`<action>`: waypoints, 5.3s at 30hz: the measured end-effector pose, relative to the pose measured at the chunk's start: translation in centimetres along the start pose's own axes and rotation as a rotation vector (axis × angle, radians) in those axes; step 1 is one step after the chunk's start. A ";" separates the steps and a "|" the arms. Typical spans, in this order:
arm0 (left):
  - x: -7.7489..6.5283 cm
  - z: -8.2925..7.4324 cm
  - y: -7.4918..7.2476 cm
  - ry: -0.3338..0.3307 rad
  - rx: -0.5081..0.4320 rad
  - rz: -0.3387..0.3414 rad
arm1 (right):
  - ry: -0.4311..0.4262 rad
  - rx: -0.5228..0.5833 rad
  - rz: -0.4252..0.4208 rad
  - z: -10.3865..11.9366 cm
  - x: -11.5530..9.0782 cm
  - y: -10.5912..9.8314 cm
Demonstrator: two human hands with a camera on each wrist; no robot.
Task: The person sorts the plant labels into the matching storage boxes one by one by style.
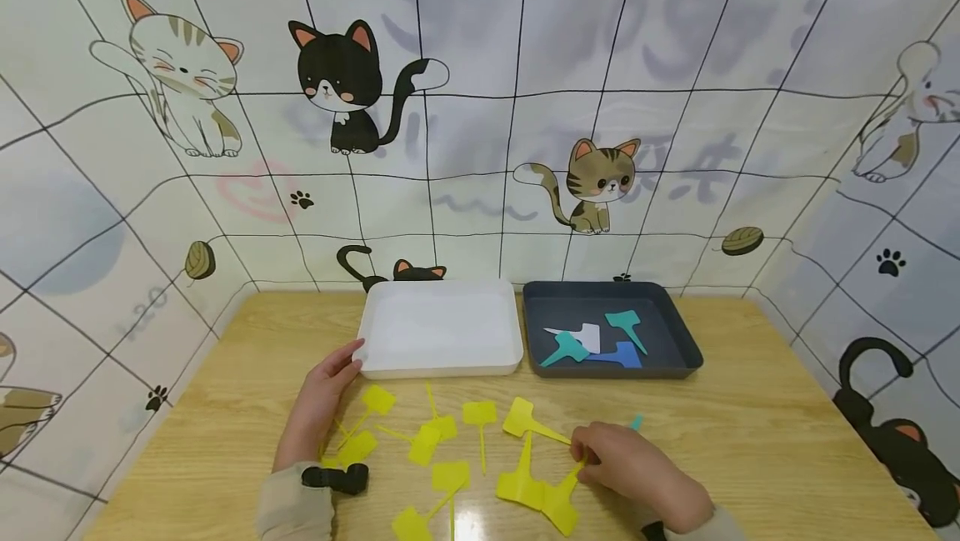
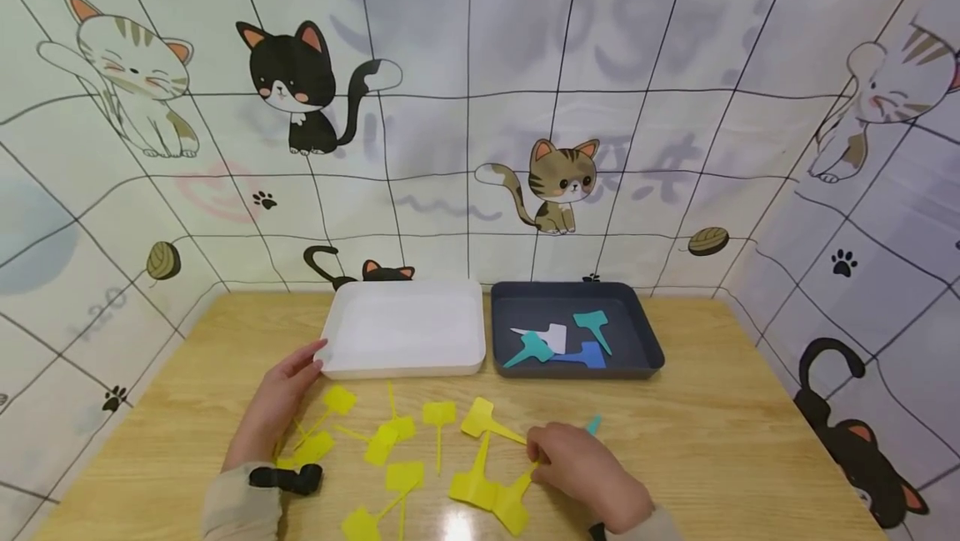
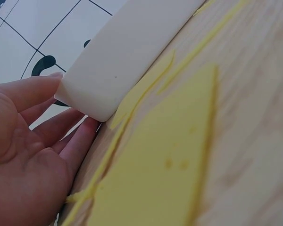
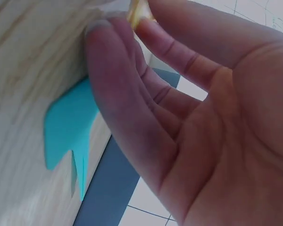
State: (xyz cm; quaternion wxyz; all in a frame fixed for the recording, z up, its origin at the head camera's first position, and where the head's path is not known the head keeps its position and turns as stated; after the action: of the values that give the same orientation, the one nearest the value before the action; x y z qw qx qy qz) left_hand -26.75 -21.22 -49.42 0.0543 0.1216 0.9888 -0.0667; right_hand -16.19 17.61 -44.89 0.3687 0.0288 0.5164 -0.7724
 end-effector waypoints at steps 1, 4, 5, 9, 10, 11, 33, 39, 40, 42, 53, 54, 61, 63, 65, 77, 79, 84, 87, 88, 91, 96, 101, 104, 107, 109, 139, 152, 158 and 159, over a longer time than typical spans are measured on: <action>0.0 0.1 0.0 -0.001 -0.003 -0.002 | -0.004 0.006 0.009 0.0 -0.1 0.1; 0.0 0.1 0.1 -0.001 -0.007 -0.003 | -0.007 0.012 0.036 0.1 -0.3 0.3; 0.0 0.0 0.2 0.000 -0.009 -0.005 | -0.002 0.011 0.040 0.1 -0.3 0.3; 0.0 -0.1 0.2 0.004 -0.006 -0.005 | 0.046 0.010 0.050 -0.4 -0.5 0.2; 0.0 -0.1 0.3 0.002 0.000 -0.002 | 0.053 0.012 0.052 -0.5 -0.5 0.2; 0.0 -0.1 0.3 0.000 0.004 -0.003 | 0.056 0.017 0.058 -0.6 -0.6 0.2; 0.2 0.4 0.1 -0.001 -0.035 -0.006 | -0.144 0.228 0.163 -2.3 -2.0 -1.3; 0.1 0.3 0.1 -0.009 -0.032 -0.011 | -0.124 0.318 0.137 -2.8 -1.8 -1.7; 0.1 0.4 0.1 -0.008 -0.033 -0.010 | -0.129 0.337 0.124 -2.9 -1.8 -1.8; 0.1 0.3 0.1 -0.010 -0.034 -0.010 | -0.138 0.364 0.088 -3.1 -1.8 -2.0; 0.1 0.5 0.3 -0.018 -0.041 -0.002 | -0.142 0.492 -0.140 -4.8 -1.7 -3.5; 0.1 0.5 0.3 -0.016 -0.040 -0.003 | -0.119 0.506 -0.166 -5.1 -1.7 -3.7; 0.1 0.2 0.1 -0.011 -0.021 -0.004 | 0.003 0.673 -0.357 -7.3 -2.2 -4.7; 0.1 0.1 0.0 -0.009 -0.012 -0.004 | -0.023 0.721 -0.412 -7.7 -2.4 -5.2; 0.1 0.0 0.0 -0.011 -0.006 -0.003 | -0.058 0.745 -0.467 -8.1 -2.7 -5.7; 0.3 0.0 0.1 -0.021 -0.016 -0.005 | -0.077 0.764 -0.715 -13.9 -2.5 -7.1; 0.3 0.1 0.2 -0.020 -0.017 0.002 | -0.088 0.811 -0.725 -15.7 -2.0 -6.9; 0.1 0.4 0.2 -0.017 -0.014 0.000 | -0.075 0.893 -0.782 -16.0 -2.5 -7.9; 0.1 0.6 0.4 -0.024 -0.020 0.001 | 0.000 0.915 -0.810 -17.5 -2.6 -7.9; 0.1 0.6 0.5 -0.023 -0.022 0.003 | 0.014 0.927 -0.824 -18.6 -2.4 -7.7; 0.0 0.6 0.6 -0.023 -0.015 0.011 | 0.048 0.928 -0.797 -19.0 -2.4 -7.6; -0.1 0.4 0.3 -0.024 0.027 0.003 | 0.066 0.955 -0.755 -19.6 -2.0 -7.3; 0.0 0.4 0.4 -0.030 -0.014 0.019 | 0.085 0.975 -0.733 -18.3 -2.7 -7.4; 0.0 0.4 0.5 -0.033 -0.004 0.017 | 0.062 1.019 -0.707 -16.8 -3.4 -7.9; -0.1 0.3 0.4 -0.032 0.018 0.006 | 0.041 1.097 -0.699 -16.2 -3.6 -8.0; -0.1 0.3 0.3 -0.030 0.024 0.007 | 0.041 1.100 -0.698 -16.3 -3.6 -8.0; -0.3 0.2 0.4 -0.042 0.024 -0.005 | 0.356 0.549 -0.649 -17.3 -4.3 -8.1; -0.3 0.1 0.4 -0.044 0.022 -0.004 | 0.460 0.276 -0.515 -16.5 -4.2 -8.0; -0.1 0.1 0.5 -0.033 0.013 0.001 | 0.458 0.260 -0.500 -16.6 -4.2 -7.9; -0.1 0.1 0.5 -0.030 0.011 0.001 | 0.452 0.261 -0.496 -16.6 -4.2 -7.9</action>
State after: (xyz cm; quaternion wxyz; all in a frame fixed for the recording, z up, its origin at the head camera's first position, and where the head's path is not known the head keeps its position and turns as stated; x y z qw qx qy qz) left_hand -26.49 -20.79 -49.61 0.0686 0.1214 0.9875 -0.0740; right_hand -23.48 34.96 -44.69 0.0400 0.1195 0.4734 -0.8718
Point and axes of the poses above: each hand's wrist, its own x-axis towards the middle knuckle, its own y-axis out of the palm, z = x × y, the point moved 7 cm from there along x, towards the middle knuckle, and after that the axes turned 14 degrees about z, right-handed, at the moved point
